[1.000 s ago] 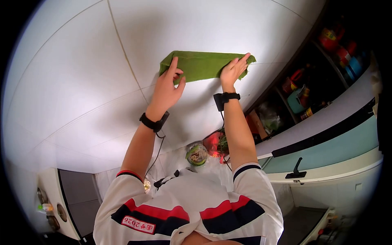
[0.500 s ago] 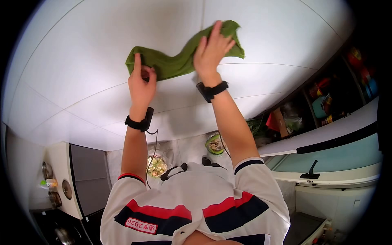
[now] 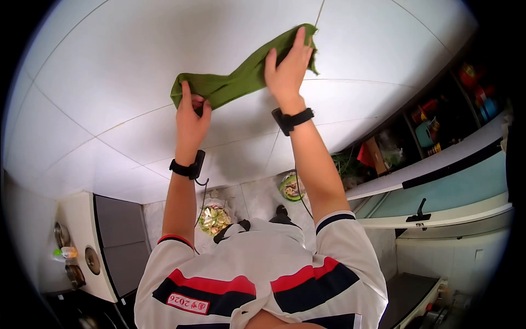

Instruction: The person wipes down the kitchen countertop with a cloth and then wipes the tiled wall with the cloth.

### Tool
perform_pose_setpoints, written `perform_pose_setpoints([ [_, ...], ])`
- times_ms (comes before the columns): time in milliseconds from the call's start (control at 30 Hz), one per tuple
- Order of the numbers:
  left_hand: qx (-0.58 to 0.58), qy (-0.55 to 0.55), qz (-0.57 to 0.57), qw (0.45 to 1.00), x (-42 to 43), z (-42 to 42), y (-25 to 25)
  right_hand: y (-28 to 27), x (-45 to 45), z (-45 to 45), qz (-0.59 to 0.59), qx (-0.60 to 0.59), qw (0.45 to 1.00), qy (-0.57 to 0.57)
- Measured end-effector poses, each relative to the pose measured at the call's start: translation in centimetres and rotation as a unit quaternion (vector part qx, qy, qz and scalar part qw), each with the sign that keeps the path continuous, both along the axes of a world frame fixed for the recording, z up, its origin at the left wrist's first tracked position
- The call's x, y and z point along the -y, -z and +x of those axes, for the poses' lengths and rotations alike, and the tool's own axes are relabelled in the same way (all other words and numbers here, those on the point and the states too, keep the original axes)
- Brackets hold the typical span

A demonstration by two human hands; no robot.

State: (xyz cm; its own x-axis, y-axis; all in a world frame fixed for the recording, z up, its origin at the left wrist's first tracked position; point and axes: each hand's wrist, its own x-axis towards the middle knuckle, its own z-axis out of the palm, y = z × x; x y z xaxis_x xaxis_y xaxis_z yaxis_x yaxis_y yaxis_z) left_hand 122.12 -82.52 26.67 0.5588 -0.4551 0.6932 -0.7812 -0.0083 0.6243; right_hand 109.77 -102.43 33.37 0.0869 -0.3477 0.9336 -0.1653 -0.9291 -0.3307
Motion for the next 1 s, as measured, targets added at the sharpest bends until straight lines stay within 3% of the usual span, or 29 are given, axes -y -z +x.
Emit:
perform_pose_setpoints([
  [133, -0.011, 0.016, -0.015, 1.0, 0.6, -0.1, -0.3, 1.0, -0.2, -1.0, 0.064, -0.037, 0.997, -0.013],
  [267, -0.022, 0.026, -0.003, 0.999, 0.5, 0.1, -0.1, 6.1, -0.8, -0.9, 0.07, -0.044, 0.996, 0.025],
  [400, -0.018, 0.029, 0.006, 0.999, 0.3, 0.1, -0.3, 6.1, -2.1, -1.4, 0.106, -0.048, 0.993, 0.001],
  [700, -0.017, 0.037, 0.008, 0.999, 0.4, 0.5, 0.1, -0.5, -1.8, 1.3, -0.057, -0.039, 0.997, 0.018],
  [733, -0.017, 0.033, 0.003, 0.999, 0.6, 0.5, 0.3, -1.7, -2.4, 1.2, 0.009, -0.112, 0.993, -0.019],
  [767, -0.017, 0.031, -0.002, 0.999, 0.8, 0.5, 0.5, -2.0, -2.7, 1.3, -0.009, -0.115, 0.993, -0.007],
  [833, -0.043, 0.049, -0.009, 0.998, 1.3, 0.0, 0.9, -1.9, -2.5, 1.7, -0.019, -0.138, 0.99, 0.006],
  [933, -0.051, 0.063, 0.006, 0.997, 2.3, -1.0, 2.0, 0.9, -0.4, 1.6, -0.097, -0.093, 0.991, 0.026],
  [1000, -0.037, 0.069, 0.01, 0.997, 3.4, -1.7, 2.9, 2.6, 1.2, 1.3, -0.079, -0.056, 0.994, 0.058],
])
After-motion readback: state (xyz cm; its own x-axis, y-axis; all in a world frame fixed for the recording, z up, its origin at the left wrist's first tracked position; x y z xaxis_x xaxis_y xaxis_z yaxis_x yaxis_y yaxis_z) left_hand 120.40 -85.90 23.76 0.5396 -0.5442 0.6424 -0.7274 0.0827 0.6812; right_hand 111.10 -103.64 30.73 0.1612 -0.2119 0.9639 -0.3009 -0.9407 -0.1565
